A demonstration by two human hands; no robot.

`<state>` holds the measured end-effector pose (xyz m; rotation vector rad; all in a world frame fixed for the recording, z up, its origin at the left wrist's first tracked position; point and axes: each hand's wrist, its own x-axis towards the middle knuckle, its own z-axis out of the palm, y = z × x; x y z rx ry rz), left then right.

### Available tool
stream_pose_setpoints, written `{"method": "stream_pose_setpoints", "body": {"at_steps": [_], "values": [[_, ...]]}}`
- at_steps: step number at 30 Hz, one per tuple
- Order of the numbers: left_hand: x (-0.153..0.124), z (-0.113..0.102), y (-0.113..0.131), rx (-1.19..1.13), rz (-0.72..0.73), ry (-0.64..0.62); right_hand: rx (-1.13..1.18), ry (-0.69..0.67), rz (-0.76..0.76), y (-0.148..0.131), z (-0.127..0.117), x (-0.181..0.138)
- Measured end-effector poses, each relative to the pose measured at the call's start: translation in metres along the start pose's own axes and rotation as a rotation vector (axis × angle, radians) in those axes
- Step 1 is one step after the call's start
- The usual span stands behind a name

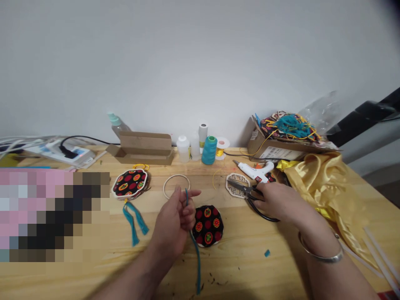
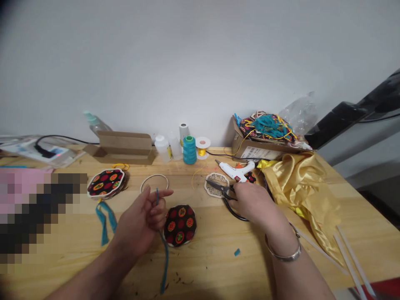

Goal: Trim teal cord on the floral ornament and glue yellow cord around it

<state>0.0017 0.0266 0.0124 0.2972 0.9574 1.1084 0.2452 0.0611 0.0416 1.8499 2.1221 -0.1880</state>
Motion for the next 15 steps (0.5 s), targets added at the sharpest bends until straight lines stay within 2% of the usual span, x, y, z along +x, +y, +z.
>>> {"method": "stream_pose_setpoints", "body": {"at_steps": [5,10,13,15], "values": [[0.000,0.001,0.001,-0.014,0.004,-0.025,-0.016,-0.050,0.045,0.006,0.003,0.004],[-0.002,0.002,-0.001,-0.004,0.000,-0.045,-0.013,-0.043,0.056,0.005,-0.002,-0.001],[-0.004,0.004,-0.002,0.030,0.008,-0.047,0.056,0.087,0.041,-0.006,-0.011,-0.009],[-0.006,0.006,-0.004,0.053,0.017,-0.067,0.272,0.200,-0.100,-0.022,-0.017,-0.014]]}}
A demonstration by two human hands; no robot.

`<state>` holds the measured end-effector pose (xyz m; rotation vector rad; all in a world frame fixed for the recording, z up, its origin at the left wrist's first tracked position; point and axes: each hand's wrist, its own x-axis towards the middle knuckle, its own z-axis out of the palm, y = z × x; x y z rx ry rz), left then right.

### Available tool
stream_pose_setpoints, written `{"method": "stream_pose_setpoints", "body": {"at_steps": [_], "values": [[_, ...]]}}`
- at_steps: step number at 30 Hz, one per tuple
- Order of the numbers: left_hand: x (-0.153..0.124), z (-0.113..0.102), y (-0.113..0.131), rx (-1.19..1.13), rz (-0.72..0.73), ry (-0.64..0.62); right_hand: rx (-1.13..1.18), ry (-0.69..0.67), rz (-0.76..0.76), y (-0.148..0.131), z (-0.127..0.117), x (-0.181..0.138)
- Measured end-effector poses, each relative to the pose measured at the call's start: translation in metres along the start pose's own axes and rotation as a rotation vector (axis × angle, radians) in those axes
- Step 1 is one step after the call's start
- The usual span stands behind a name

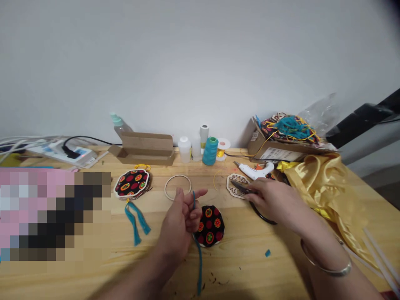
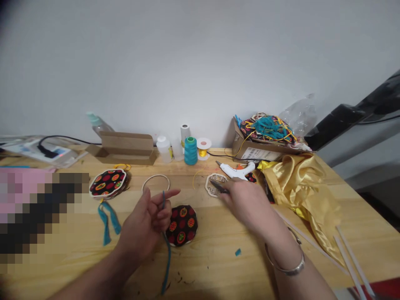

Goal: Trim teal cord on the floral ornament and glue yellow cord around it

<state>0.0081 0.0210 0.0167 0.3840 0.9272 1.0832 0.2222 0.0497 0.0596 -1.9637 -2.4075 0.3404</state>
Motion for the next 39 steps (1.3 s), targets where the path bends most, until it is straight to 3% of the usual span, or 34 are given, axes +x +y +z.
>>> {"method": "stream_pose_setpoints", "body": {"at_steps": [2,4,8,12,19,24,29,39], "values": [[-0.002,0.002,-0.002,0.023,0.016,-0.035,0.367,-0.011,-0.161,-0.021,0.004,0.001],[-0.004,0.002,-0.004,0.046,0.045,-0.063,0.683,-0.120,-0.162,-0.041,0.012,0.005],[-0.006,0.001,-0.007,0.063,0.090,-0.086,1.060,-0.236,-0.142,-0.066,0.031,0.015],[-0.005,-0.001,-0.010,0.104,0.086,-0.086,1.383,-0.395,-0.136,-0.070,0.044,0.019],[-0.005,0.001,-0.012,0.125,0.027,-0.076,1.339,-0.312,-0.038,-0.066,0.058,0.019],[-0.003,0.005,-0.008,0.046,-0.035,-0.122,1.346,-0.271,-0.063,-0.066,0.053,0.019],[-0.001,0.006,-0.006,0.011,-0.016,-0.204,1.269,-0.134,-0.087,-0.065,0.046,0.019],[0.000,0.000,-0.007,0.254,0.008,-0.213,1.335,-0.117,-0.085,-0.058,0.051,0.024]]}}
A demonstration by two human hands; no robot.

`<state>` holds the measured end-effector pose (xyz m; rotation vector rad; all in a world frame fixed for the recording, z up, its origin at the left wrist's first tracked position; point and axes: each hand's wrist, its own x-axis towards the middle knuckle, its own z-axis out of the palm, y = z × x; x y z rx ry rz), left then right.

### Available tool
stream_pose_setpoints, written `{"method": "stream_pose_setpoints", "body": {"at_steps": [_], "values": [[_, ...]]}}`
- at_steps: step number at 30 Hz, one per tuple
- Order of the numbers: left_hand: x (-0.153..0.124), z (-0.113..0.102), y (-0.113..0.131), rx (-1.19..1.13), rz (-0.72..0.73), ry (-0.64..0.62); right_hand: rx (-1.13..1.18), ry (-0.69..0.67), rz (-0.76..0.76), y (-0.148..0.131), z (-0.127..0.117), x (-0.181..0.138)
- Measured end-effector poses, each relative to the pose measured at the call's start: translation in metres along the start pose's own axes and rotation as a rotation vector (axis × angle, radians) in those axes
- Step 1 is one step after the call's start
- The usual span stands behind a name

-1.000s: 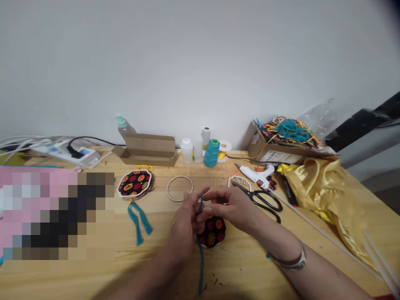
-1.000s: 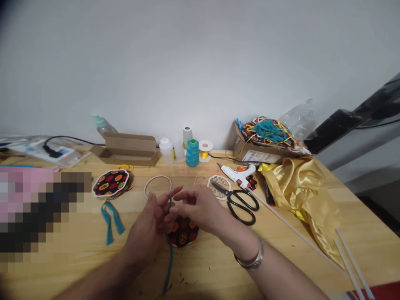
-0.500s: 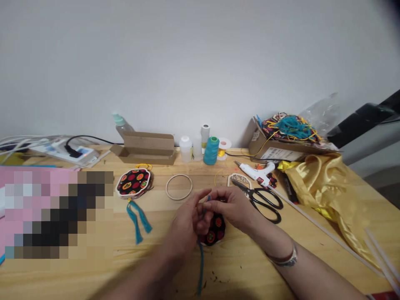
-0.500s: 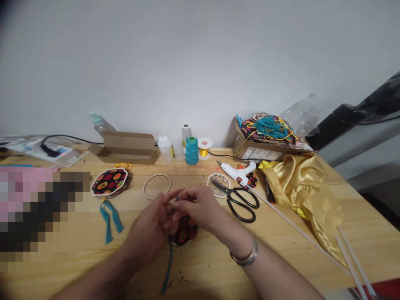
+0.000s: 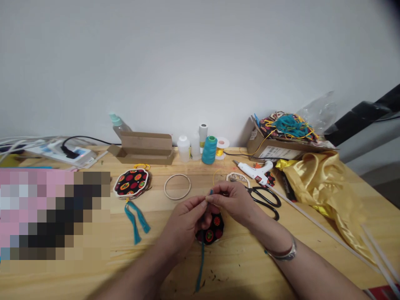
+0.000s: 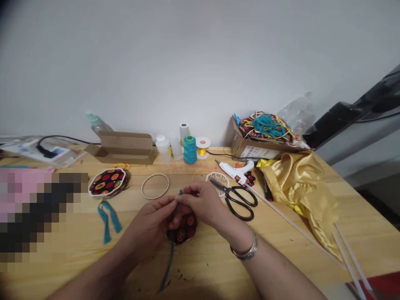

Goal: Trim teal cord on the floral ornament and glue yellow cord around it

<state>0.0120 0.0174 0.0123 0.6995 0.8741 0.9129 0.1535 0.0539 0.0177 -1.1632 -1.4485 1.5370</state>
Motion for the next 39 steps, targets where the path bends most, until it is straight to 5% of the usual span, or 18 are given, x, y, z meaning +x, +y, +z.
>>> {"method": "stream_pose_setpoints", "body": {"at_steps": [12,17,22,27,39], "values": [[0.000,0.002,0.002,0.134,0.029,0.109,-0.187,0.024,-0.084,-0.003,-0.002,0.001],[0.003,-0.001,0.005,-0.094,0.107,0.253,-0.731,0.194,-0.360,0.002,-0.010,0.005],[0.005,-0.003,0.008,-0.226,0.157,0.340,-1.189,0.035,-0.491,0.009,-0.010,0.007],[0.005,-0.003,0.009,-0.265,0.177,0.356,-1.265,-0.059,-0.482,0.010,-0.004,0.007],[0.003,-0.001,0.008,-0.256,0.154,0.353,-1.324,-0.054,-0.524,0.023,0.001,0.011]]}}
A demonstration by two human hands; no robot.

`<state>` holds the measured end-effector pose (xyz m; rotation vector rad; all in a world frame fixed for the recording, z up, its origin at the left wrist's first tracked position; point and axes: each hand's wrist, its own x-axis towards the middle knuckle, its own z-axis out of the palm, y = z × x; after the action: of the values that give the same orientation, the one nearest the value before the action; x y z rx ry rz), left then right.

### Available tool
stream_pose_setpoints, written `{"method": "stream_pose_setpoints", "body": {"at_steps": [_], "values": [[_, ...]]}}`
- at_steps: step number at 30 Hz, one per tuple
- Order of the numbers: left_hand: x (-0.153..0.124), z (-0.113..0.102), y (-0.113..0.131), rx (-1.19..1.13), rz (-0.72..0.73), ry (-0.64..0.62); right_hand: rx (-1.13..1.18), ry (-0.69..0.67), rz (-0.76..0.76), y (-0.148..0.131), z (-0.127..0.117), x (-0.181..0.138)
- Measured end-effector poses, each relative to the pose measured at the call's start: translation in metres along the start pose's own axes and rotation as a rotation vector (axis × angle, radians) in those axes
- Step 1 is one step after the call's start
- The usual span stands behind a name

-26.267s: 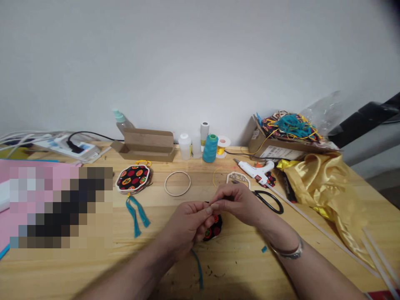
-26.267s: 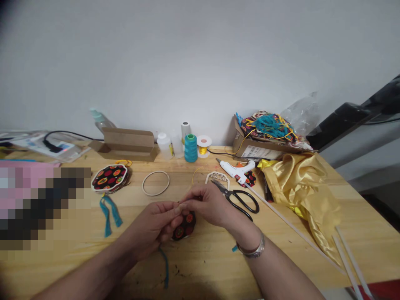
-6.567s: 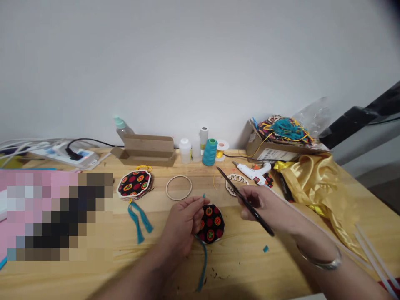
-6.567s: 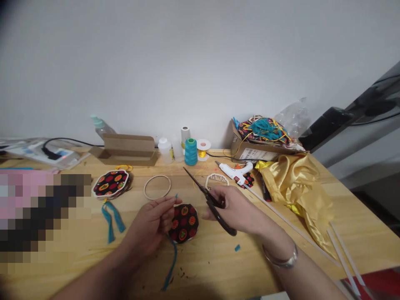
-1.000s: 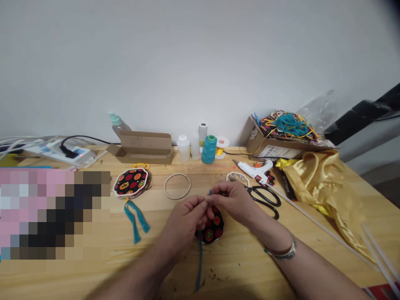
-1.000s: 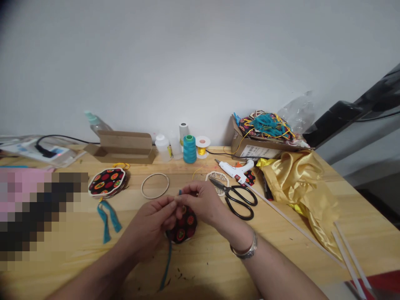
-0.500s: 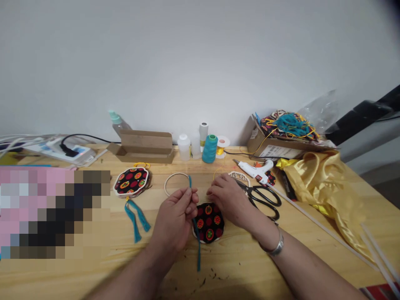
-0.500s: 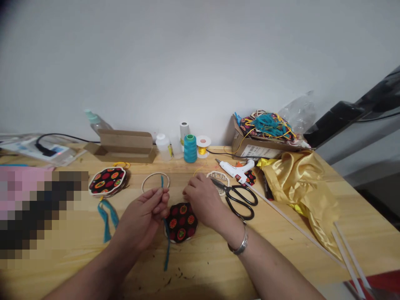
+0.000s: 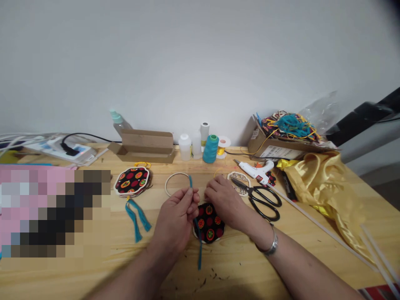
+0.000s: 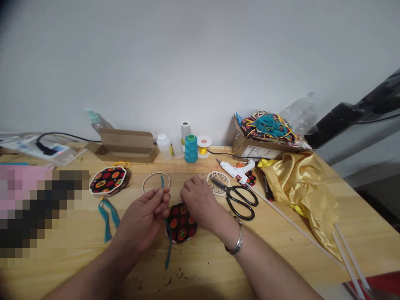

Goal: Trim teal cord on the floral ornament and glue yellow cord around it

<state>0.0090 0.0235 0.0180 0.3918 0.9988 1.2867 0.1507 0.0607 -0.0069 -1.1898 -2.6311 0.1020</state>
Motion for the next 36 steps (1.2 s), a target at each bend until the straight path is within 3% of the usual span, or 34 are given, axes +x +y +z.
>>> {"method": "stream_pose_setpoints", "body": {"at_steps": [8,14,26,36], "values": [[0.003,-0.001,-0.003,0.006,-0.003,-0.012,0.327,0.192,0.242,0.003,-0.009,0.002],[0.002,-0.004,-0.005,0.011,-0.048,-0.044,0.512,0.250,0.430,0.003,-0.013,0.000],[0.003,-0.004,-0.009,-0.004,-0.150,-0.133,0.243,0.361,0.114,-0.017,-0.012,-0.006],[0.006,-0.007,-0.011,-0.060,-0.169,-0.185,0.094,0.366,0.018,-0.016,-0.003,-0.009]]}}
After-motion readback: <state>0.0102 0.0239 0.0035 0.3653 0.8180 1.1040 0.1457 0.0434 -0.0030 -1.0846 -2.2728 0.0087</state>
